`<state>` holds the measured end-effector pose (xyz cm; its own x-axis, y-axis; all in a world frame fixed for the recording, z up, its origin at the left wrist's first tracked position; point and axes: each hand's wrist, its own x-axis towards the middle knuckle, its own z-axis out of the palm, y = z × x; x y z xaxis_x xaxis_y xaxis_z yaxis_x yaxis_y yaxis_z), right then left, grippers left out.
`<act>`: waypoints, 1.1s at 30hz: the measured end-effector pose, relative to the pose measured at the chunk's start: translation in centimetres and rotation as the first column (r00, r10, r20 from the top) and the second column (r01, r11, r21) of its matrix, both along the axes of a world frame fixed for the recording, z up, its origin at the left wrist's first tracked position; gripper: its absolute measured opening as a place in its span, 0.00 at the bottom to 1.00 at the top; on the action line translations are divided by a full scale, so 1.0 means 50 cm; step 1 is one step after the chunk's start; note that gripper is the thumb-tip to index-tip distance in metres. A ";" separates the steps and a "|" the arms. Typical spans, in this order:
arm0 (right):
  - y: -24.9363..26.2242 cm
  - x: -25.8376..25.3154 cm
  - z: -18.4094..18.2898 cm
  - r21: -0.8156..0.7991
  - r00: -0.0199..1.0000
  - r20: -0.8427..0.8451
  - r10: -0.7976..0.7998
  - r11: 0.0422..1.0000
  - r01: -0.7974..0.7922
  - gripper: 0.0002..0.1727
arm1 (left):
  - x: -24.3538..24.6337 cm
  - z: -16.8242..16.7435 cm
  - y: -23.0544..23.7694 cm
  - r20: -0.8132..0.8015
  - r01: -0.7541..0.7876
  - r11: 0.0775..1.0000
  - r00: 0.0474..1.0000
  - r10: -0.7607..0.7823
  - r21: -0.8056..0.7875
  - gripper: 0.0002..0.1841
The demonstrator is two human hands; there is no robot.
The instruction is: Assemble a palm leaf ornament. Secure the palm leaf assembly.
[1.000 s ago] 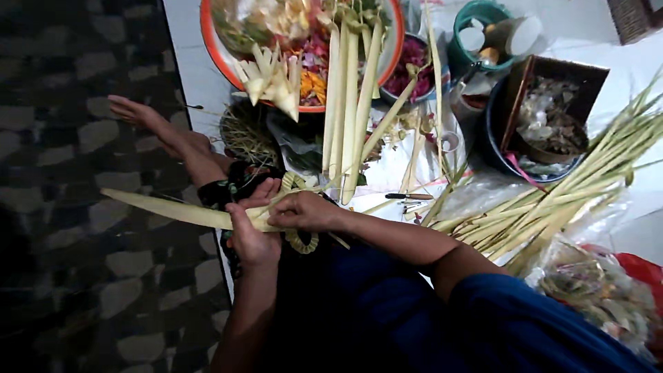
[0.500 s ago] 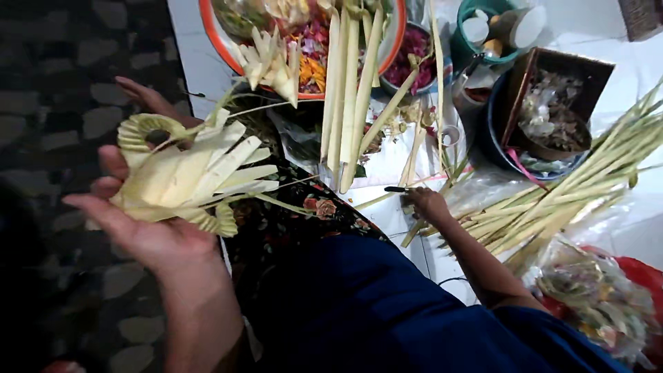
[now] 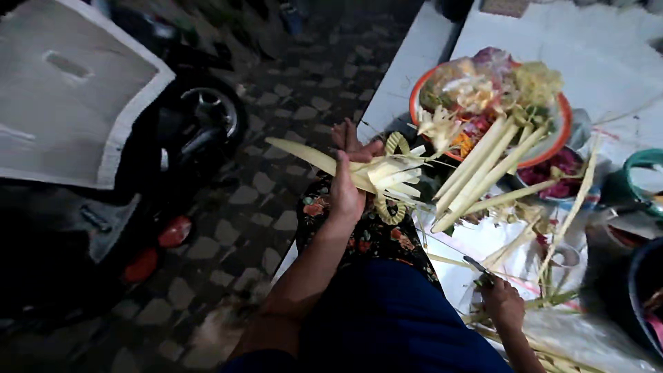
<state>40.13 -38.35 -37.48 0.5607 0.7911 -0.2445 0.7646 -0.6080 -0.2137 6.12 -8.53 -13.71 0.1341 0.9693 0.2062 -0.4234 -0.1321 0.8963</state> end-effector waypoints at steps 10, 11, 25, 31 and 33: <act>0.185 -0.130 0.293 0.628 0.785 -0.457 0.417 0.777 -0.046 0.30 | -0.020 0.006 -0.014 -0.201 0.035 0.999 0.979 -0.032 0.011 0.37; 0.224 -0.158 0.334 0.655 0.746 -0.433 0.506 0.745 -0.125 0.31 | -0.010 0.021 -0.023 -0.230 0.032 0.999 0.972 -0.040 -0.039 0.37; 0.522 -0.364 0.434 0.565 0.371 -0.461 0.806 0.589 -0.578 0.21 | -0.049 -0.109 0.021 -0.234 0.133 0.971 0.969 -0.085 0.198 0.33; 0.535 -0.382 0.385 0.517 0.511 -0.368 0.777 0.627 -0.583 0.20 | -0.036 -0.137 0.036 -0.284 0.073 0.987 0.958 -0.030 0.140 0.32; 0.533 -0.394 0.362 0.545 0.580 -0.295 0.759 0.632 -0.550 0.17 | -0.029 -0.146 0.035 -0.293 0.054 0.992 0.956 -0.018 0.115 0.31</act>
<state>20.45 -11.68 -19.37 -0.2568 0.9636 0.0741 0.6495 0.2288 -0.7251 4.68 -6.77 -21.03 0.2400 0.9331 0.2676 -0.1528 -0.2359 0.9597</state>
